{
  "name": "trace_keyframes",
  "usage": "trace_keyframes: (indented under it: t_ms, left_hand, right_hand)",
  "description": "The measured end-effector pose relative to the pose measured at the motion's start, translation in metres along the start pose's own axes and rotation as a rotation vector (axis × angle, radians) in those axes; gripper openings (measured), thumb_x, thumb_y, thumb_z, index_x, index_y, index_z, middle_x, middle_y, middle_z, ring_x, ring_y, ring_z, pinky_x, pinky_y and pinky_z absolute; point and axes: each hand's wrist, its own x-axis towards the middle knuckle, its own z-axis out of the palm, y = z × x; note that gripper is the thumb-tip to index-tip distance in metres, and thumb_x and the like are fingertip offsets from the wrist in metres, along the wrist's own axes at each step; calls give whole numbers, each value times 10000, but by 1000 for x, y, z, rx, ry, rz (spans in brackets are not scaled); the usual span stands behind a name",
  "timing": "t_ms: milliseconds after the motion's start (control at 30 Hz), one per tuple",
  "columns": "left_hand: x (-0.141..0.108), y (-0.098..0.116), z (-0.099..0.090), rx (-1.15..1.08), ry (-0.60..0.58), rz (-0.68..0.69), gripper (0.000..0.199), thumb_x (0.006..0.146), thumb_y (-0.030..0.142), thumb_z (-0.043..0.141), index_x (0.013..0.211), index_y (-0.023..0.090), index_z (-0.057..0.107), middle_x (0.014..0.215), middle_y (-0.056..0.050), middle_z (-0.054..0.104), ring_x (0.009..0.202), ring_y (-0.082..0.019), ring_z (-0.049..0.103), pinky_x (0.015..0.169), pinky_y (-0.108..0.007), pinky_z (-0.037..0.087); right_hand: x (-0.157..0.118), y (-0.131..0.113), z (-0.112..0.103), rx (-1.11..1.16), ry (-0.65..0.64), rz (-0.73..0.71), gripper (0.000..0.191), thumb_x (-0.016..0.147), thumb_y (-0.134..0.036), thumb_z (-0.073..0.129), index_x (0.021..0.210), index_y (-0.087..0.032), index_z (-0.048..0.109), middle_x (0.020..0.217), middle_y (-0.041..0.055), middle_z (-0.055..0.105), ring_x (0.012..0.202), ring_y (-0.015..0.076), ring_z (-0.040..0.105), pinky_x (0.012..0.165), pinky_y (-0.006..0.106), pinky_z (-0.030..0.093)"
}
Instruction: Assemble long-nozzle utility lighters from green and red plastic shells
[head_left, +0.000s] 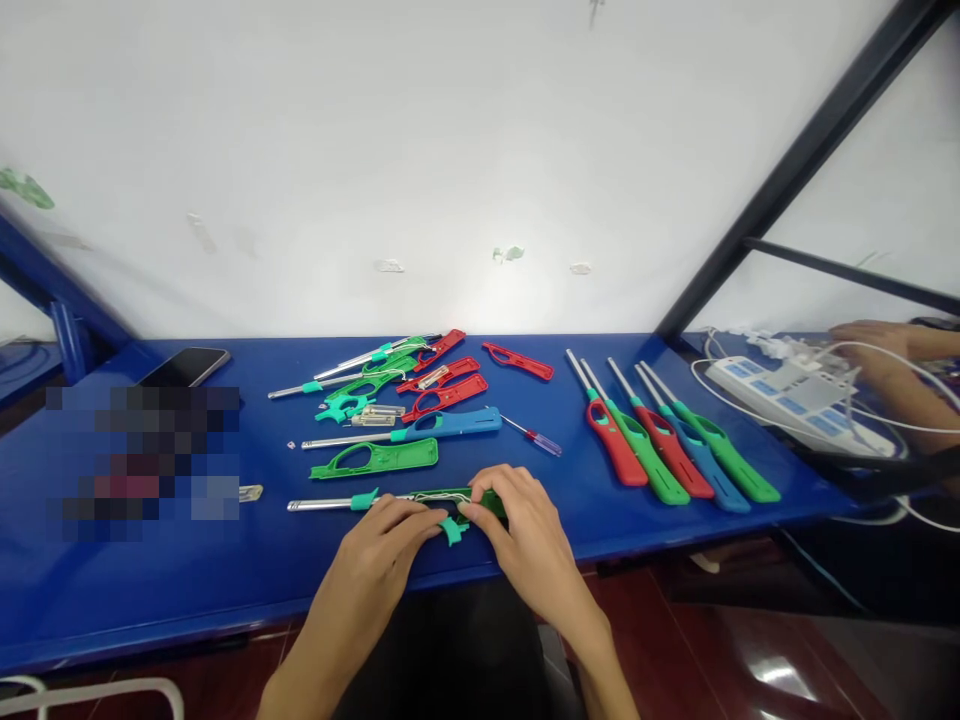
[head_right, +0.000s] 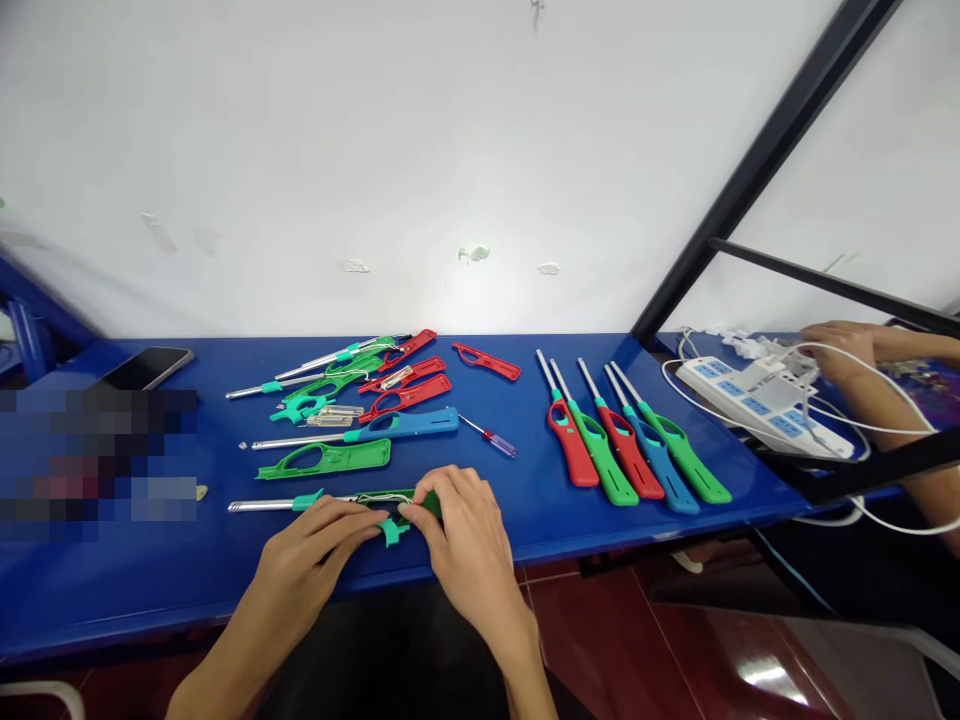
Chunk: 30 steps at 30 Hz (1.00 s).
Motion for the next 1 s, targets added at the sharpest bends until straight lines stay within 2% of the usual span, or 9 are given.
trace_keyframes:
  t_ms: [167, 367, 533, 700, 833, 1000]
  left_hand:
    - [1, -1, 0, -20, 0, -26, 223, 1129, 311, 528, 1119, 283, 750, 942, 29, 760, 816, -131, 734, 906, -280, 568]
    - [-3, -1, 1, -19, 3, -64, 214, 1125, 261, 537, 1146, 299, 747, 1053, 42, 790, 947, -137, 760, 1050, -293, 533]
    - [-4, -1, 4, -22, 48, -116, 209, 1120, 230, 534, 1163, 272, 734, 1087, 7, 784, 970, -156, 760, 959, -283, 579]
    - [-6, -2, 7, -18, 88, -152, 187, 1110, 235, 560, 1179, 275, 728, 1098, 2, 780, 983, -164, 761, 928, -282, 601]
    - [-9, -3, 9, 15, 124, -168, 194, 1108, 229, 561, 1193, 275, 730, 1110, -4, 785, 993, -176, 768, 958, -311, 606]
    - [-9, -3, 10, 19, 124, -188, 205, 1111, 227, 550, 1204, 275, 726, 1112, -14, 783, 992, -185, 768, 934, -322, 620]
  right_hand:
    - [2, 2, 2, 36, 18, 31, 101, 1106, -318, 569, 1010, -289, 583, 1057, -29, 716, 1011, 218, 627, 917, 369, 411]
    - [2, 4, 0, 104, 15, 14, 95, 1044, -255, 677, 974, -295, 626, 1116, -34, 729, 1088, 210, 652, 986, 367, 420]
    - [1, 4, -2, 141, 22, -17, 109, 998, -215, 738, 969, -317, 718, 1063, -37, 760, 1055, 212, 663, 952, 359, 450]
    - [-1, 7, 1, 187, 100, -2, 104, 984, -247, 757, 953, -344, 780, 989, -37, 791, 1027, 228, 682, 944, 373, 471]
    - [-2, 11, 4, 255, 167, 25, 77, 971, -274, 757, 993, -339, 793, 1030, -17, 801, 1004, 226, 712, 932, 370, 508]
    - [-1, 12, 5, 321, 175, 38, 28, 937, -304, 787, 955, -317, 804, 1029, -4, 810, 1006, 225, 730, 932, 355, 530]
